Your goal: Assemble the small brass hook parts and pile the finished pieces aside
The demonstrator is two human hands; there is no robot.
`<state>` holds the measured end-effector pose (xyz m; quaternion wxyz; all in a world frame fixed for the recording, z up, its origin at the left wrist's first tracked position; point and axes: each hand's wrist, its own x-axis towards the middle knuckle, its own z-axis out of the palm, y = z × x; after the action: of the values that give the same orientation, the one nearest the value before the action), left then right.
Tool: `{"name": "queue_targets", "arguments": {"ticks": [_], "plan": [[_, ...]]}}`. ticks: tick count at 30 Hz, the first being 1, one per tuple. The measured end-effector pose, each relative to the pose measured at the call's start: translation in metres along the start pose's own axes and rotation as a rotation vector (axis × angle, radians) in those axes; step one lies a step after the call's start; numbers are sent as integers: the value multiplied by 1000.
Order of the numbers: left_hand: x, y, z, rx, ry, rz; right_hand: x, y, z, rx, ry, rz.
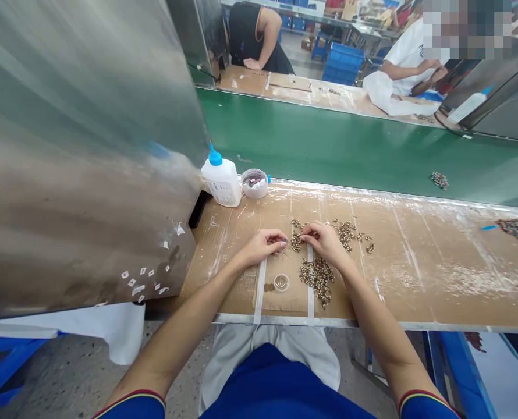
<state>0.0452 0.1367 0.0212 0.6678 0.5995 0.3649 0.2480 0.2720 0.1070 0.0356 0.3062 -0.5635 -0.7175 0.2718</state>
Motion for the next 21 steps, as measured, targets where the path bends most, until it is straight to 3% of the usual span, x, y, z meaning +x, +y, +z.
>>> {"name": "queue_targets", "arguments": {"ticks": [16, 21], "plan": [[-2, 6, -2, 77, -10, 24, -1, -7, 19, 108, 48, -101], [-1, 4, -2, 78, -6, 20, -1, -9, 20, 123, 52, -70]]}}
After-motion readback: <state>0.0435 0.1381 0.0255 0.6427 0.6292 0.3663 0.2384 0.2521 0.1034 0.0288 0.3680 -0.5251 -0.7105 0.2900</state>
